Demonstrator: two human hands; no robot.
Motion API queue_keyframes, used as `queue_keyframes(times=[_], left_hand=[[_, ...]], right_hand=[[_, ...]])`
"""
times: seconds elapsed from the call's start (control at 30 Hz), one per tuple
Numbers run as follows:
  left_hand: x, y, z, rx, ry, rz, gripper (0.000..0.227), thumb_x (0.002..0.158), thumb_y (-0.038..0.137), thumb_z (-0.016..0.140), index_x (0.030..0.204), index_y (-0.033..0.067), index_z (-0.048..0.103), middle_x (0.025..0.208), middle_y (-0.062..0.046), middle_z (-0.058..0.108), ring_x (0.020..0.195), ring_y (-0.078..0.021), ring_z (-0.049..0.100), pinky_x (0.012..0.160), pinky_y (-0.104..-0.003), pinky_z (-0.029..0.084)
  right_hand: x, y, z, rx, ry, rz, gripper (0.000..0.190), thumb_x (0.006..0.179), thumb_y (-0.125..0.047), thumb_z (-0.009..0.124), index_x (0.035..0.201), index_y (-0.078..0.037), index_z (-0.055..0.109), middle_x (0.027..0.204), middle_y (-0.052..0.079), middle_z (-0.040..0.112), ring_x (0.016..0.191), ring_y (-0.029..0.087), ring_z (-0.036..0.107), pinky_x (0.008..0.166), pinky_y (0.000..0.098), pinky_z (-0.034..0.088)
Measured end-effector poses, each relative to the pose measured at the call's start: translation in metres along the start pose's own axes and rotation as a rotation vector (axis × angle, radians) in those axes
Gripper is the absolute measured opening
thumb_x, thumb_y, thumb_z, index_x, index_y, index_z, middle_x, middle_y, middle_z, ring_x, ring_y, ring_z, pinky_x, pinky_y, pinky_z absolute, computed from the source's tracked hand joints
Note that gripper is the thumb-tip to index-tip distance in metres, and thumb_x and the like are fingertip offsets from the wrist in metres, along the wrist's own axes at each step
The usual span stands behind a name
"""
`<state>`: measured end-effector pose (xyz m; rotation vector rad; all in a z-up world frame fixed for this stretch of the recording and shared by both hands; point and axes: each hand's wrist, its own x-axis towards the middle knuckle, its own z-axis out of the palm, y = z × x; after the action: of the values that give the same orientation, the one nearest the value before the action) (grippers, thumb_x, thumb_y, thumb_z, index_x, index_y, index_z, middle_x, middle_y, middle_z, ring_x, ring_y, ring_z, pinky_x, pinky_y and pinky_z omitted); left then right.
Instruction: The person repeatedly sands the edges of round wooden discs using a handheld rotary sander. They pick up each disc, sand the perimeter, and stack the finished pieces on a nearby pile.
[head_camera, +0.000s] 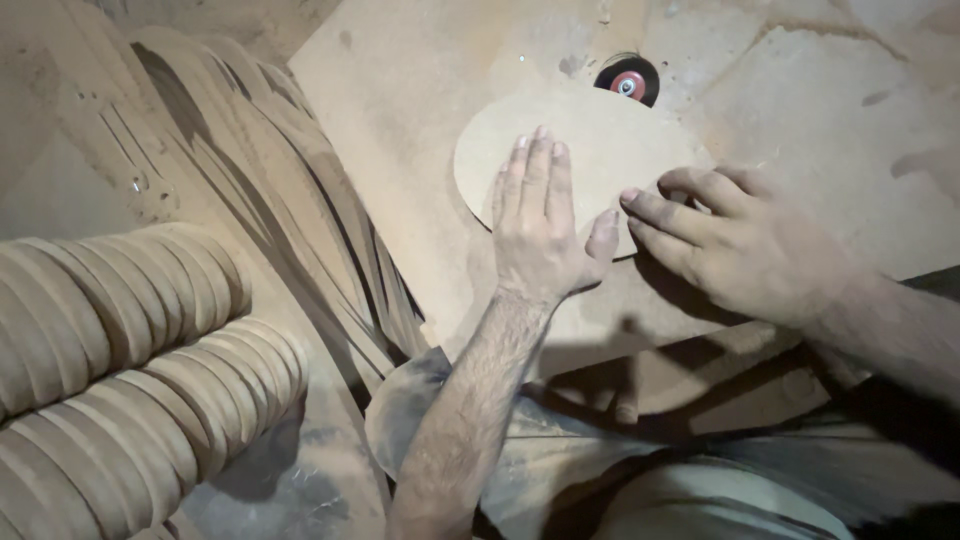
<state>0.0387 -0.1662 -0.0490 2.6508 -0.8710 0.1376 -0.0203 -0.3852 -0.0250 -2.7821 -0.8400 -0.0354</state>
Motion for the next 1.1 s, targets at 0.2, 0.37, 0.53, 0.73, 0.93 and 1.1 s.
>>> queue_keyframes(times=[0.2,0.37,0.53,0.73,0.93,1.1], left_hand=[[0.004,-0.014,-0.001,-0.002,0.053,-0.026,0.075,0.087,0.036,0.068,0.144,-0.0103,0.05,0.153,-0.029,0.047,0.147,-0.0471,0.044,0.123,-0.058,0.035],[0.008,-0.026,-0.002,0.007,0.066,-0.009,0.075,0.089,0.035,0.069,0.145,-0.0104,0.05,0.153,-0.03,0.048,0.148,-0.0471,0.044,0.124,-0.057,0.034],[0.003,-0.01,-0.002,0.011,0.11,0.01,0.078,0.088,0.039,0.07,0.142,-0.0129,0.051,0.151,-0.033,0.049,0.145,-0.0488,0.045,0.122,-0.057,0.034],[-0.006,0.017,0.004,-0.012,0.117,0.057,0.076,0.088,0.04,0.07,0.14,-0.0126,0.054,0.149,-0.032,0.052,0.143,-0.0477,0.048,0.122,-0.057,0.038],[-0.007,0.049,0.014,-0.011,0.118,0.044,0.073,0.09,0.04,0.068,0.139,-0.0135,0.055,0.149,-0.032,0.052,0.143,-0.0472,0.049,0.12,-0.056,0.039],[-0.008,0.06,0.017,-0.003,0.102,0.045,0.07,0.092,0.038,0.067,0.14,-0.0127,0.054,0.151,-0.032,0.051,0.145,-0.0474,0.048,0.122,-0.057,0.038]], right_hand=[[0.015,0.001,0.006,0.028,0.152,-0.05,0.05,0.081,-0.016,0.06,0.128,-0.004,0.067,0.139,0.005,0.063,0.125,0.028,0.055,0.102,0.0379,0.049],[0.021,0.0,0.014,0.028,0.171,-0.047,0.049,0.08,-0.016,0.059,0.126,-0.001,0.066,0.138,0.008,0.063,0.127,0.029,0.055,0.103,0.0383,0.049],[0.013,-0.007,0.008,0.066,0.231,-0.028,0.048,0.081,-0.013,0.059,0.126,0.0,0.065,0.139,0.008,0.061,0.129,0.03,0.055,0.108,0.0385,0.048],[-0.023,-0.011,0.003,0.002,0.123,-0.006,0.054,0.077,-0.013,0.06,0.129,0.001,0.061,0.14,0.01,0.059,0.128,0.031,0.053,0.101,0.038,0.047],[-0.048,-0.015,-0.005,-0.136,-0.016,0.051,0.067,0.071,-0.017,0.06,0.136,-0.002,0.059,0.146,0.012,0.057,0.131,0.033,0.05,0.107,0.0393,0.046],[-0.051,-0.019,-0.003,-0.039,0.064,0.118,0.058,0.074,-0.017,0.06,0.13,-0.002,0.064,0.141,0.014,0.058,0.132,0.036,0.05,0.105,0.0421,0.048]])
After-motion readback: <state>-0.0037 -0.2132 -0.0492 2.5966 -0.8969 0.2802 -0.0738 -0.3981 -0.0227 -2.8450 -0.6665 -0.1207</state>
